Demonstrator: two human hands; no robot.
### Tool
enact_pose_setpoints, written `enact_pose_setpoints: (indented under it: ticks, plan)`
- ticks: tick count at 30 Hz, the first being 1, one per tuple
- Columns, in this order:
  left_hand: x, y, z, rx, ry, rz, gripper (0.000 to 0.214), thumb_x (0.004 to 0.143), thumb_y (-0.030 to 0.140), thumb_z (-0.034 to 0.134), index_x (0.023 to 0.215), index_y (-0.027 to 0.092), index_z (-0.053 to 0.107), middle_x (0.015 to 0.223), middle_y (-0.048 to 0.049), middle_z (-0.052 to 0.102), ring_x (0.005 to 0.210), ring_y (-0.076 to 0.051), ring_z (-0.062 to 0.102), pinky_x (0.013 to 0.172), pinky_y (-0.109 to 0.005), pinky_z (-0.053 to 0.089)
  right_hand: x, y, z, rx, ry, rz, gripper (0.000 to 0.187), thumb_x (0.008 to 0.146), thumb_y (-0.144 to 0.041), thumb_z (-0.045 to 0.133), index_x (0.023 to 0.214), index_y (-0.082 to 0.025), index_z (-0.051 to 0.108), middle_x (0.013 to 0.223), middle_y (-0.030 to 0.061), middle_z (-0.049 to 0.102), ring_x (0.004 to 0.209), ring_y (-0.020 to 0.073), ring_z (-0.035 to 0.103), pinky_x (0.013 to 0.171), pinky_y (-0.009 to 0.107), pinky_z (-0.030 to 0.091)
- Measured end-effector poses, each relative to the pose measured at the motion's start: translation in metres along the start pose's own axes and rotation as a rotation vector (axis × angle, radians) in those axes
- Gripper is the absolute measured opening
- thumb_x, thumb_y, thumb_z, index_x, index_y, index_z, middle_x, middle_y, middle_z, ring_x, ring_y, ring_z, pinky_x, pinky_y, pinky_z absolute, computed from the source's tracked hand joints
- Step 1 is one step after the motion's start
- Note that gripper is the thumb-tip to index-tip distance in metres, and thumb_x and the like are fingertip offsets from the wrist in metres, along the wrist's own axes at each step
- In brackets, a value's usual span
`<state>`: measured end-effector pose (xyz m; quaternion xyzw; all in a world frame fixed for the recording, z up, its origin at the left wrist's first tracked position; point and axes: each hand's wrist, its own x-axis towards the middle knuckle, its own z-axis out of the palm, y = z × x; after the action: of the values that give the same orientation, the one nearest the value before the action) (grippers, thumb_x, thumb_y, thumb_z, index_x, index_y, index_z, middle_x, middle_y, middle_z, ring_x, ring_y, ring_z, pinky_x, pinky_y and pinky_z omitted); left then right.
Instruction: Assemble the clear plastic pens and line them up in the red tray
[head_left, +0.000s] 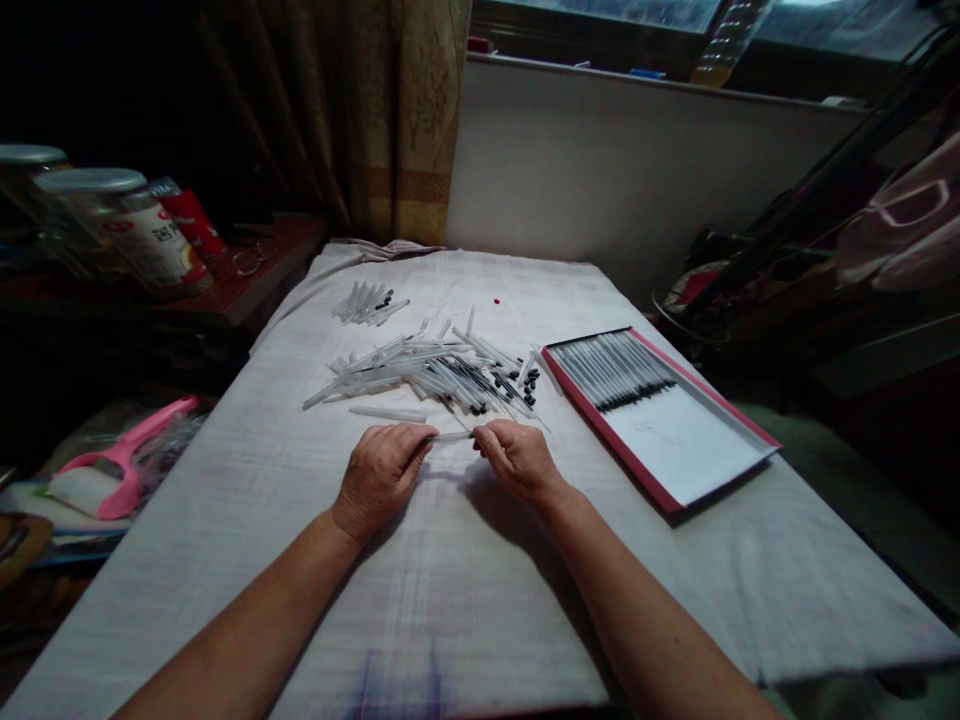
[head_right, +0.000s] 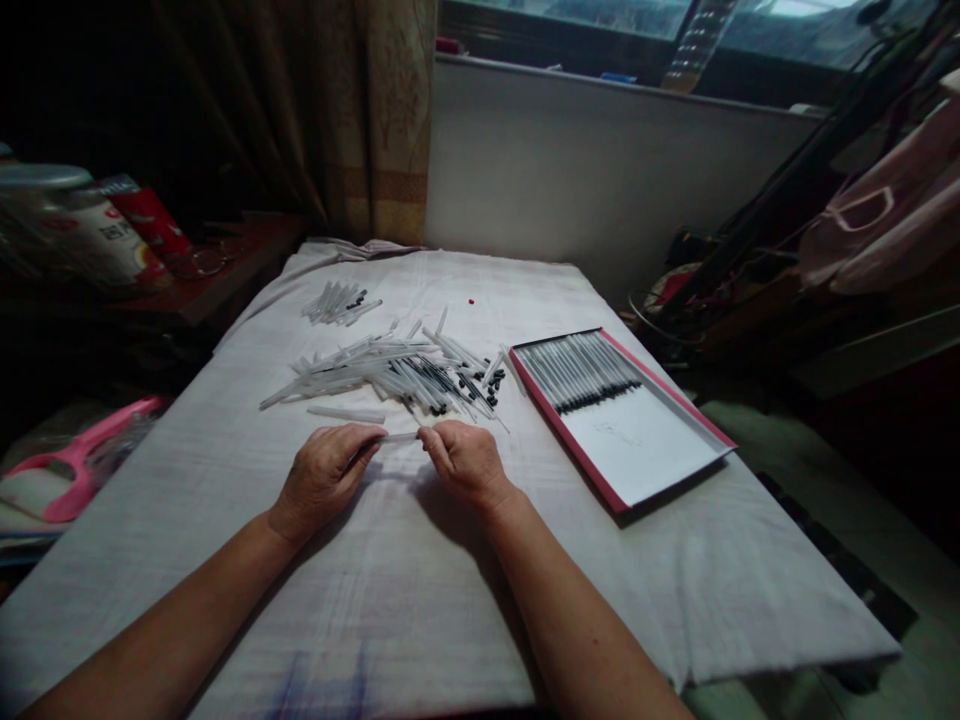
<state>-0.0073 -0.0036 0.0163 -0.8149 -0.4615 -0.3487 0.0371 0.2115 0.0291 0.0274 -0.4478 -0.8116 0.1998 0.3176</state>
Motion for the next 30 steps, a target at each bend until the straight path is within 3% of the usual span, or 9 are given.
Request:
enact_pose_setpoints:
  ticks: [4,6,9,14,18,22,26,30]
  plan:
    - [-0.0003,-0.0012,-0.0002,0.000,0.001,-0.011,0.019,0.096,0.026,0.047,0.105,0.019,0.063,0.098,-0.0074,0.074,0.087,-0.021,0.068,0.077,-0.035,0.048,-0.0007,-0.0018,-0.0018,0.145,0.026,-0.013,0.016,0.087,-0.030,0.052,0.095,-0.019,0.062,0.080,0.0035,0.068,0.062,0.0130,0.058,0.058,0.023,0.042]
    - [-0.0007,-0.0015,-0.0003,-0.007,-0.001,-0.017,0.019,0.096,0.026,0.047,0.105,0.019,0.063,0.098,-0.0074,0.074,0.087,-0.021,0.068,0.077,-0.035,0.048,-0.0007,-0.0014,-0.0006,0.161,0.028,-0.021,0.013,0.087,-0.029,0.053,0.090,-0.020,0.061,0.076,0.0020,0.066,0.060,0.0120,0.056,0.057,0.023,0.041]
    - [-0.0010,-0.0013,-0.0003,-0.026,-0.005,-0.026,0.020,0.096,0.027,0.047,0.105,0.019,0.063,0.097,-0.0077,0.074,0.087,-0.021,0.068,0.078,-0.035,0.049,-0.0008,0.0003,0.0011,0.108,0.018,-0.010,0.020,0.091,-0.031,0.048,0.078,-0.021,0.060,0.068,0.0011,0.063,0.062,0.0126,0.056,0.061,0.024,0.041]
    - [-0.0012,-0.0020,0.0004,-0.018,-0.004,-0.022,0.020,0.096,0.027,0.047,0.106,0.019,0.062,0.097,-0.0080,0.074,0.088,-0.021,0.069,0.078,-0.035,0.049,-0.0013,0.0022,-0.0004,0.160,-0.015,-0.003,0.017,0.087,-0.030,0.054,0.099,-0.018,0.061,0.079,0.0027,0.066,0.063,0.0124,0.057,0.059,0.023,0.042]
    - [-0.0014,-0.0029,0.0013,-0.013,0.005,-0.012,0.020,0.096,0.026,0.046,0.106,0.018,0.062,0.097,-0.0081,0.074,0.088,-0.021,0.069,0.078,-0.035,0.049,-0.0012,0.0033,-0.0010,0.135,-0.013,-0.025,0.018,0.091,-0.031,0.050,0.082,-0.020,0.061,0.072,0.0016,0.064,0.064,0.0132,0.057,0.062,0.024,0.042]
    - [-0.0019,-0.0030,0.0023,-0.015,0.010,-0.020,0.020,0.096,0.027,0.047,0.105,0.018,0.062,0.097,-0.0079,0.074,0.087,-0.021,0.069,0.077,-0.034,0.049,-0.0015,0.0054,-0.0002,0.155,-0.010,-0.012,0.016,0.088,-0.031,0.055,0.099,-0.021,0.060,0.081,0.0016,0.068,0.058,0.0110,0.054,0.057,0.023,0.042]
    - [-0.0019,-0.0026,0.0023,-0.017,-0.003,-0.027,0.020,0.096,0.026,0.047,0.106,0.019,0.062,0.097,-0.0077,0.074,0.088,-0.021,0.068,0.078,-0.034,0.049,-0.0013,0.0066,0.0000,0.111,0.016,-0.058,0.014,0.091,-0.029,0.051,0.088,-0.021,0.061,0.077,0.0024,0.067,0.063,0.0123,0.057,0.061,0.023,0.043]
    - [-0.0015,-0.0027,0.0022,-0.022,-0.011,-0.035,0.020,0.096,0.026,0.047,0.106,0.019,0.062,0.097,-0.0075,0.073,0.087,-0.020,0.068,0.078,-0.034,0.049,-0.0009,0.0065,-0.0006,0.113,0.003,-0.063,0.015,0.089,-0.029,0.054,0.099,-0.020,0.060,0.080,0.0026,0.068,0.061,0.0118,0.057,0.058,0.023,0.042]
